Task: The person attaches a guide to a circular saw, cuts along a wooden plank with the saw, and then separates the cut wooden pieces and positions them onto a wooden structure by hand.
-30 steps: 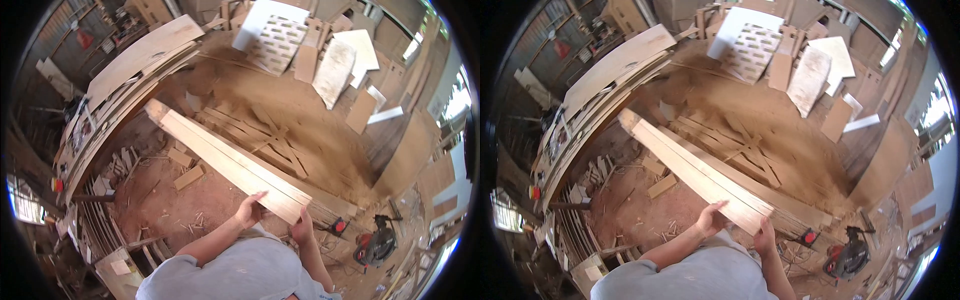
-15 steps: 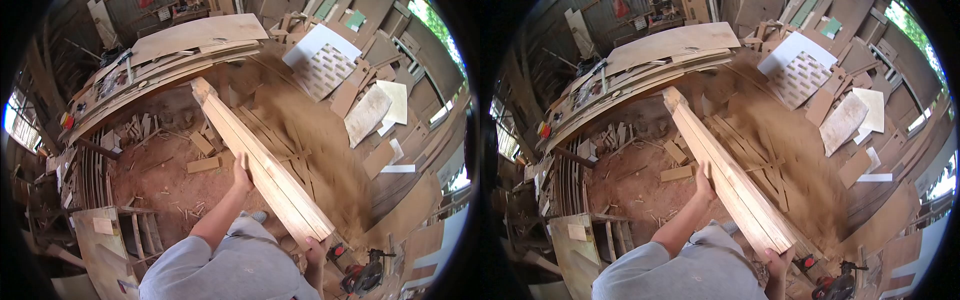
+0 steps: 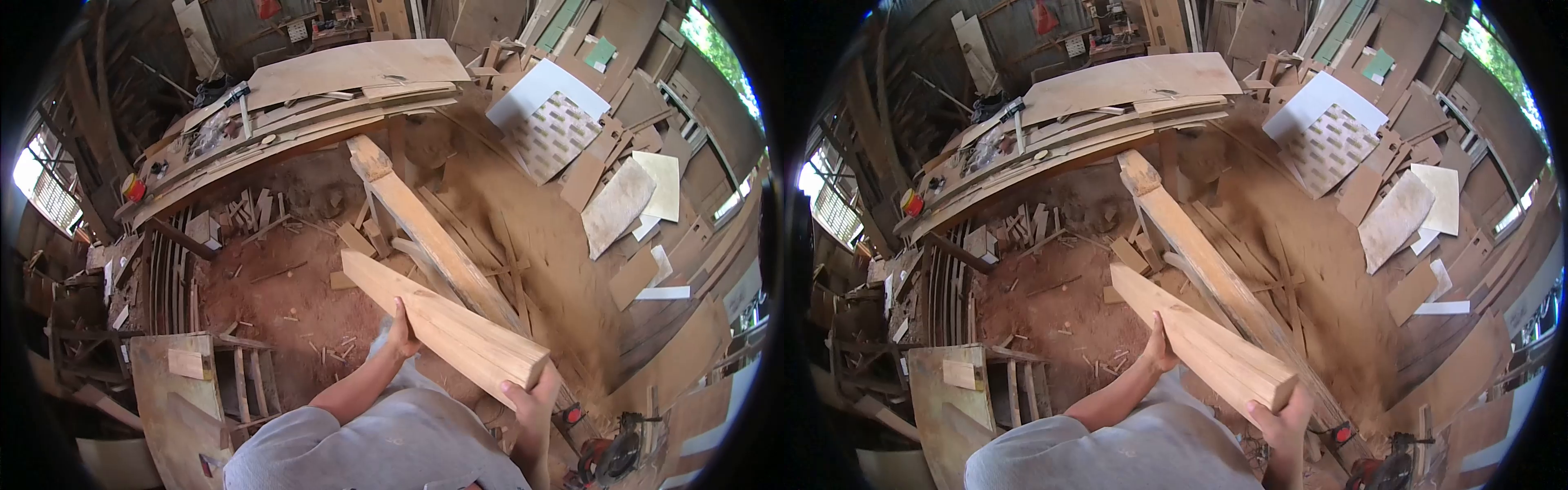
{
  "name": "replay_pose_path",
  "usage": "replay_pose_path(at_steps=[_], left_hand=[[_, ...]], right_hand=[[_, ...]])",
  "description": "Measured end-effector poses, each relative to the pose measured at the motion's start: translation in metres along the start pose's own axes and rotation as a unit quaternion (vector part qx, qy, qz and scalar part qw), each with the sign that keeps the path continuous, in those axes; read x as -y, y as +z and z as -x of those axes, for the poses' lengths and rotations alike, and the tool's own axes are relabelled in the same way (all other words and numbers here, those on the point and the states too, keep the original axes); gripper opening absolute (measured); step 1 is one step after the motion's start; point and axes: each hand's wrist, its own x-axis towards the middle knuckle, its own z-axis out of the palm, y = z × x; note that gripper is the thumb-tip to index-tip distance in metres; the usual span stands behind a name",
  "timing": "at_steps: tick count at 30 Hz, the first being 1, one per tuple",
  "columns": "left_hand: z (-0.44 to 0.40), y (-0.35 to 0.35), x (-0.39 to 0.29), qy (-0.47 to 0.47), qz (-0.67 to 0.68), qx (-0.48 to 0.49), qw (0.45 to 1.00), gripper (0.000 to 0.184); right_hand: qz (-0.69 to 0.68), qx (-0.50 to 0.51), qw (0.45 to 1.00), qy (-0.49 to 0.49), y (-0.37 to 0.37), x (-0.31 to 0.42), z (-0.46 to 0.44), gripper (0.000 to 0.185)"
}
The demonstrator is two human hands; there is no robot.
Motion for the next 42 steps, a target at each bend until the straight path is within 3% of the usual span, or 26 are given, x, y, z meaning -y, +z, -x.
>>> replay_pose_path(at_steps=[3, 6, 12, 13, 16, 17, 18, 20, 23, 25, 27, 28, 29, 30, 32, 34, 37, 39, 40, 41, 42], left_hand=[[-0.056, -0.071, -0.034, 0.008, 0.061, -0.021, 0.998, 0.096], [-0.074, -0.077, -0.108, -0.016, 0.115, -0.095, 0.989, 0.095], [-0.19, -0.162, -0.283, 0.117, 0.11, -0.083, 0.983, 0.091], [-0.203, -0.193, -0.315, 0.082, 0.15, -0.042, 0.984, 0.076], [-0.183, -0.178, -0.41, 0.166, 0.076, -0.125, 0.975, 0.057], [-0.184, -0.192, -0.436, 0.209, 0.077, -0.13, 0.966, 0.043], [-0.183, -0.191, -0.459, 0.312, 0.013, -0.199, 0.929, 0.043], [-0.167, -0.164, -0.513, 0.493, -0.118, -0.321, 0.8, 0.046], [-0.149, -0.137, -0.581, 0.57, -0.426, -0.313, 0.629, 0.054], [-0.167, -0.143, -0.619, 0.522, -0.548, -0.287, 0.587, 0.056], [-0.181, -0.145, -0.643, 0.517, -0.588, -0.268, 0.562, 0.056], [-0.19, -0.148, -0.663, 0.518, -0.617, -0.276, 0.524, 0.055], [-0.199, -0.153, -0.682, 0.515, -0.646, -0.284, 0.487, 0.054], [-0.205, -0.159, -0.699, 0.51, -0.673, -0.292, 0.45, 0.054], [-0.224, -0.164, -0.737, 0.524, -0.677, -0.295, 0.425, 0.051], [-0.247, -0.169, -0.772, 0.512, -0.716, -0.337, 0.335, 0.049], [-0.276, -0.162, -0.817, 0.451, -0.74, -0.373, 0.332, 0.05], [-0.295, -0.154, -0.84, 0.409, -0.766, -0.398, 0.295, 0.053], [-0.301, -0.151, -0.852, 0.392, -0.776, -0.384, 0.31, 0.052], [-0.321, -0.168, -0.866, 0.449, -0.76, -0.362, 0.3, 0.05], [-0.32, -0.155, -0.872, 0.424, -0.762, -0.344, 0.348, 0.046]], right_hand=[[0.105, 0.046, 0.991, -0.071, 0.059, -0.007, -0.046, 0.064], [0.175, 0.104, 0.971, -0.127, 0.136, 0.003, -0.109, 0.065], [0.24, 0.22, 0.928, -0.181, 0.357, 0.012, -0.295, 0.063], [0.272, 0.244, 0.909, -0.199, 0.402, 0.017, -0.328, 0.063], [0.327, 0.384, 0.847, -0.168, 0.538, 0.028, -0.419, 0.066], [0.345, 0.416, 0.819, -0.193, 0.581, 0.019, -0.447, 0.064], [0.363, 0.448, 0.787, -0.217, 0.621, 0.004, -0.468, 0.062], [0.412, 0.497, 0.73, -0.224, 0.698, -0.024, -0.504, 0.062], [0.455, 0.537, 0.674, -0.226, 0.762, -0.047, -0.532, 0.053], [0.447, 0.537, 0.668, -0.256, 0.8, -0.064, -0.544, 0.043], [0.47, 0.456, 0.673, -0.344, 0.812, -0.065, -0.552, 0.04], [0.481, 0.407, 0.674, -0.387, 0.817, -0.059, -0.559, 0.038], [0.427, 0.334, 0.741, -0.395, 0.822, -0.063, -0.561, 0.042], [0.421, 0.303, 0.761, -0.391, 0.819, -0.063, -0.562, 0.043], [0.406, 0.236, 0.795, -0.384, 0.811, -0.064, -0.567, 0.045], [0.396, 0.261, 0.825, -0.307, 0.776, -0.055, -0.56, 0.046], [0.388, 0.289, 0.851, -0.206, 0.704, -0.077, -0.538, 0.045], [0.359, 0.289, 0.875, -0.144, 0.646, -0.097, -0.521, 0.041], [0.338, 0.276, 0.893, -0.111, 0.614, -0.105, -0.51, 0.039], [0.317, 0.259, 0.909, -0.077, 0.586, -0.11, -0.501, 0.037], [0.256, 0.215, 0.941, -0.059, 0.559, -0.1, -0.497, 0.035]])
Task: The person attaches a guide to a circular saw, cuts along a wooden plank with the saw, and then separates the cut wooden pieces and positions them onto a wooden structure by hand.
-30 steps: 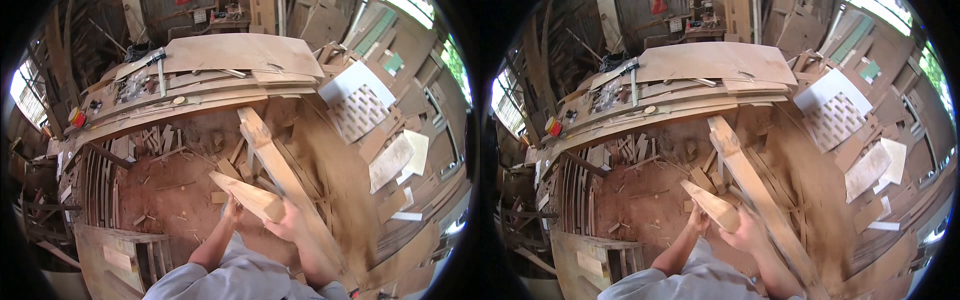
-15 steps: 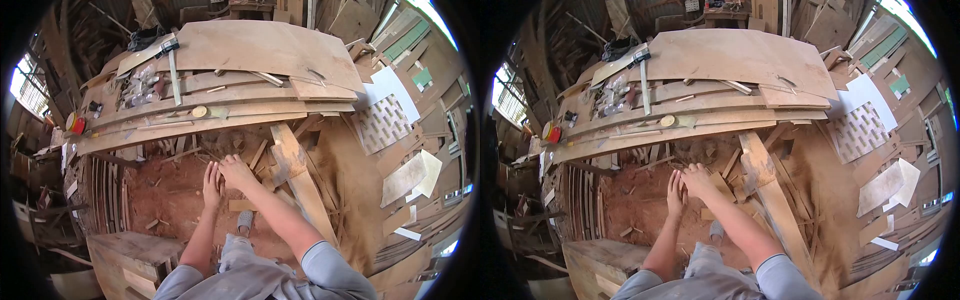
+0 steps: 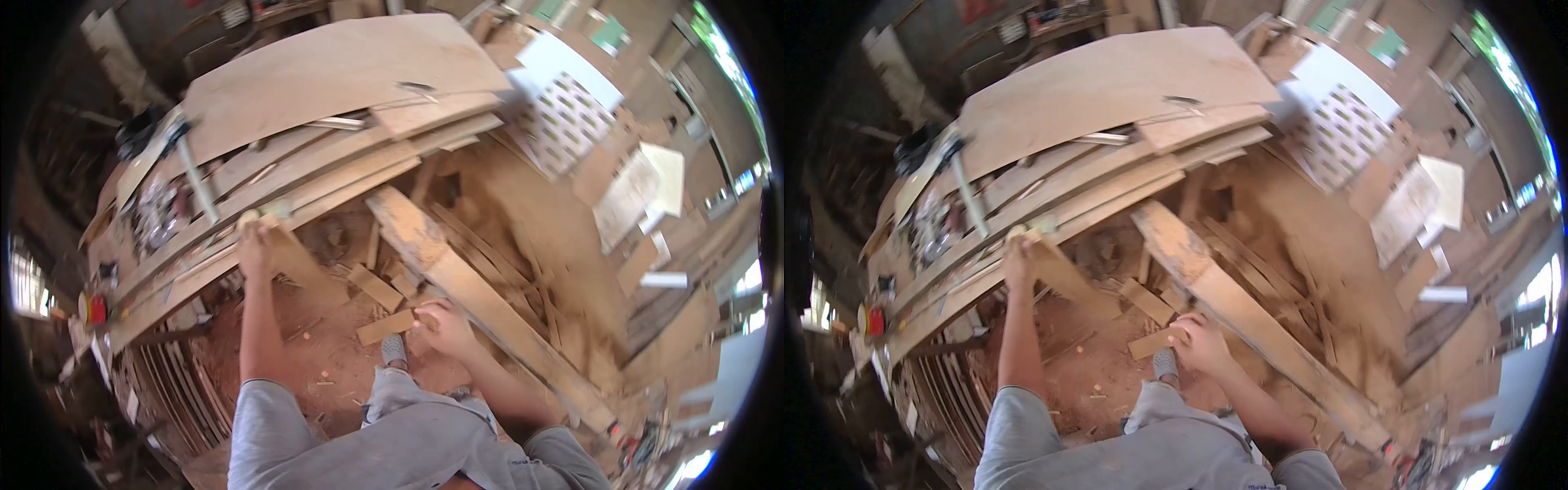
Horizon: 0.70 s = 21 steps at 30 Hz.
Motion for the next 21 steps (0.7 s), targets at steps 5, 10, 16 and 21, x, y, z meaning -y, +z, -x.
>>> replay_pose_path(at_steps=[5, 10, 16, 21], left_hand=[[0.007, 0.007, -0.005, 0.025, -0.034, 0.019, 0.999, 0.058], [0.064, 0.026, -0.092, 0.007, -0.107, -0.035, 0.994, 0.065], [0.207, 0.065, -0.289, 0.233, 0.096, 0.083, 0.964, 0.059], [0.375, 0.024, -0.476, 0.296, 0.249, 0.312, 0.868, 0.056]], right_hand=[[-0.193, -0.325, 0.917, -0.127, -0.195, 0.121, 0.087, 0.026], [-0.128, -0.548, 0.707, -0.428, -0.295, 0.202, 0.239, 0.036], [0.003, -0.453, 0.821, -0.348, -0.341, 0.24, 0.391, 0.054], [0.017, -0.485, 0.826, -0.287, -0.361, 0.213, 0.547, 0.054]])
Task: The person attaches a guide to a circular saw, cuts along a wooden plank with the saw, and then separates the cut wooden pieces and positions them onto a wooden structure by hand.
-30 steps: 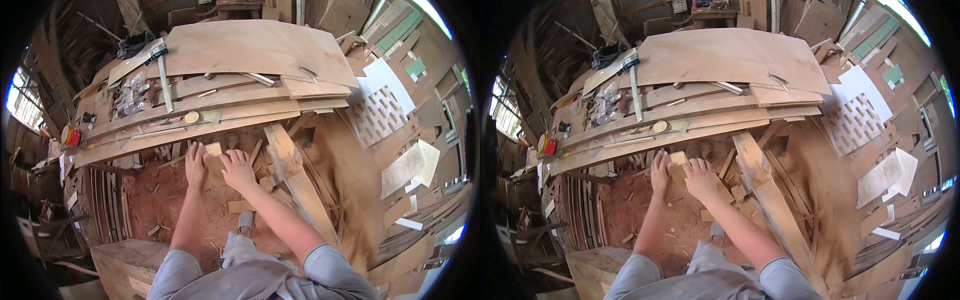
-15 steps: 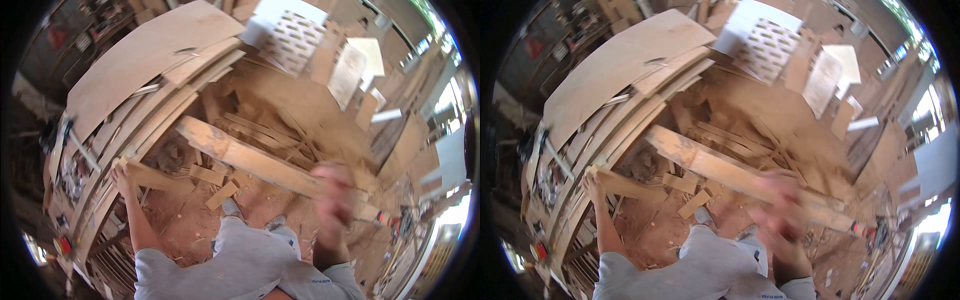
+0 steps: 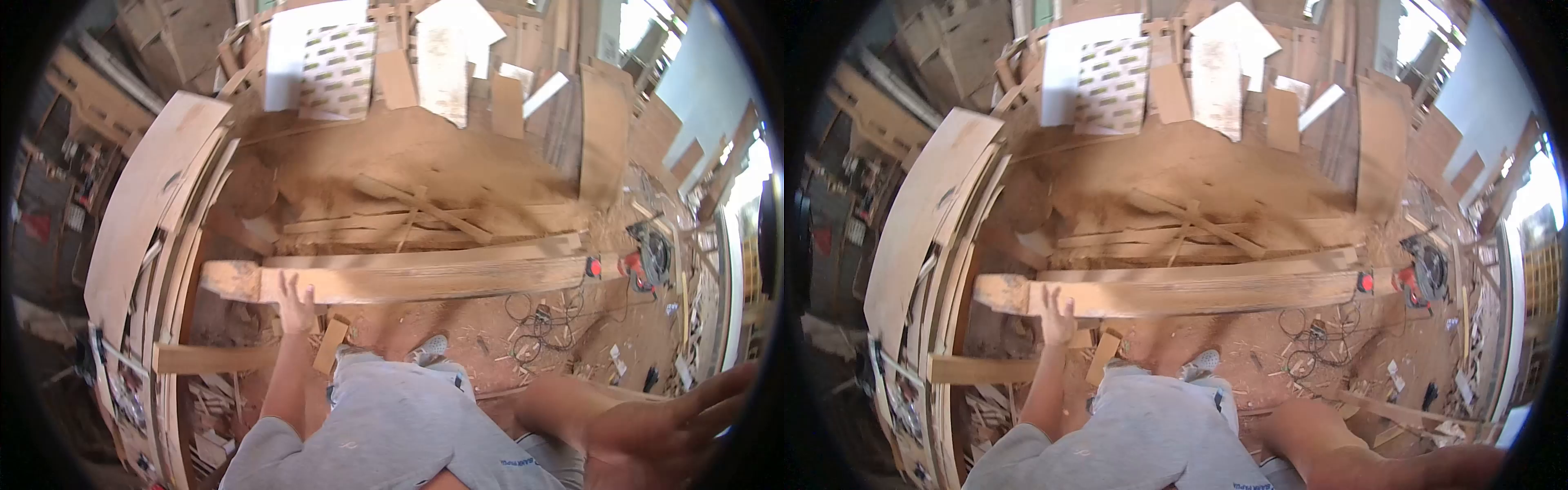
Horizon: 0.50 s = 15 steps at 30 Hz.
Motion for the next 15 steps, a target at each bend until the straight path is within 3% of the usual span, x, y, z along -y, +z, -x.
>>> replay_pose_path(at_steps=[6, 13, 15], left_hand=[[0.032, 0.164, -0.15, 0.18, 0.047, 0.143, 0.972, 0.053], [0.075, 0.249, -0.336, 0.235, 0.121, 0.392, 0.881, 0.042], [0.082, 0.279, -0.38, 0.298, 0.103, 0.399, 0.861, 0.041]], right_hand=[[0.01, -0.097, 0.993, -0.068, -0.108, 0.011, 0.043, 0.054], [-0.025, -0.186, 0.97, -0.152, -0.201, 0.001, 0.071, 0.057], [-0.092, -0.21, 0.951, -0.209, -0.225, -0.018, 0.075, 0.058]])
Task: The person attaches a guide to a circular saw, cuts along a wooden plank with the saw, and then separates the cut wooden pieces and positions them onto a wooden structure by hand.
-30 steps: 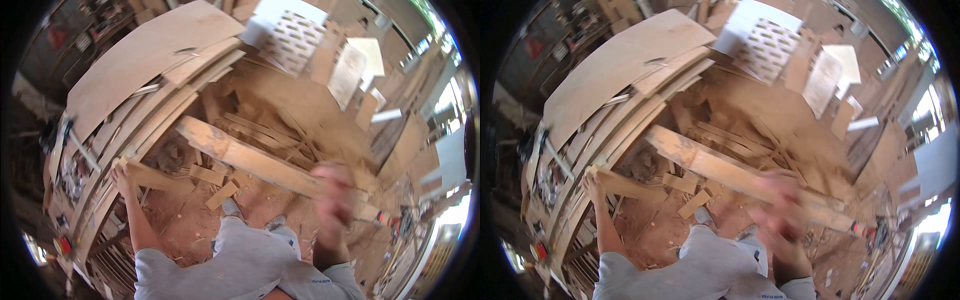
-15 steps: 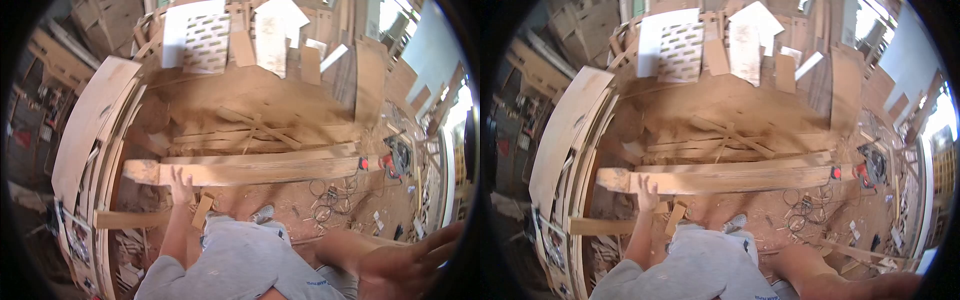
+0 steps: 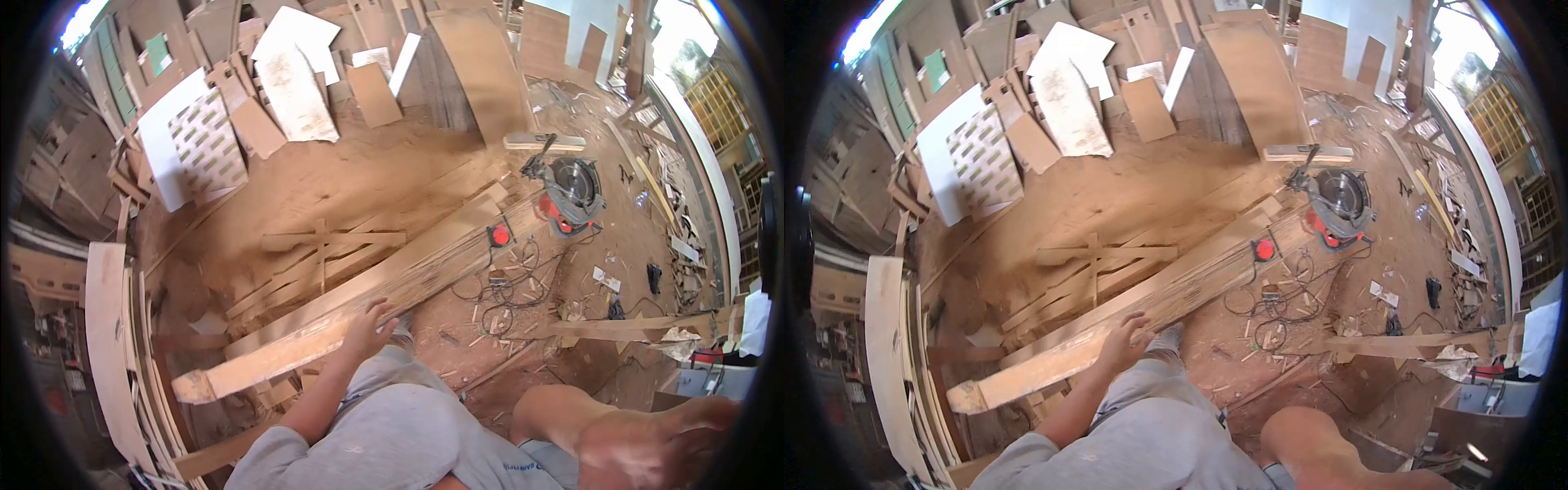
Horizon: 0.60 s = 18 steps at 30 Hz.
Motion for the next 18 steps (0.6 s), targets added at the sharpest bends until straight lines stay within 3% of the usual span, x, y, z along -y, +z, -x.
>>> replay_pose_path(at_steps=[2, 3, 6, 7, 9, 10, 11, 13, 15, 16, 17, 18], left_hand=[[-0.045, 0.019, -0.024, 0.028, -0.019, 0.054, 0.998, 0.041], [-0.063, 0.033, -0.033, 0.04, -0.004, 0.079, 0.996, 0.041], [-0.141, 0.065, -0.07, 0.074, 0.044, 0.138, 0.987, 0.041], [-0.165, 0.072, -0.087, 0.078, 0.063, 0.157, 0.982, 0.041], [-0.202, 0.09, -0.115, 0.087, 0.101, 0.178, 0.975, 0.041], [-0.219, 0.1, -0.128, 0.099, 0.117, 0.184, 0.971, 0.041], [-0.233, 0.11, -0.14, 0.112, 0.132, 0.192, 0.966, 0.041], [-0.257, 0.124, -0.163, 0.144, 0.109, 0.19, 0.965, 0.042], [-0.28, 0.137, -0.187, 0.165, 0.11, 0.18, 0.963, 0.043], [-0.288, 0.144, -0.192, 0.17, 0.121, 0.174, 0.962, 0.043], [-0.298, 0.154, -0.199, 0.174, 0.131, 0.168, 0.961, 0.044], [-0.306, 0.164, -0.204, 0.107, 0.142, 0.184, 0.967, 0.044]], right_hand=[[-0.185, -0.049, 0.981, -0.027, -0.023, -0.003, -0.001, 0.059], [-0.456, -0.085, 0.883, 0.07, -0.028, 0.016, 0.0, 0.057], [-0.549, -0.145, 0.795, 0.214, -0.067, 0.043, -0.024, 0.057], [-0.297, -0.078, 0.939, 0.155, -0.078, 0.002, -0.022, 0.059], [-0.006, -0.017, 0.999, 0.04, -0.109, -0.013, -0.02, 0.05], [0.132, -0.014, 0.991, -0.023, -0.125, -0.021, -0.02, 0.046], [0.293, -0.053, 0.952, -0.072, -0.145, 0.009, -0.006, 0.042], [0.493, -0.06, 0.867, 0.049, -0.202, 0.073, 0.048, 0.021], [0.521, -0.143, 0.786, 0.301, -0.239, 0.079, 0.04, 0.021], [0.59, -0.195, 0.68, 0.39, -0.254, 0.076, 0.055, 0.018], [0.589, -0.163, 0.582, 0.536, -0.297, 0.086, 0.07, 0.021], [0.613, -0.074, 0.505, 0.603, -0.333, 0.093, 0.097, 0.019]])
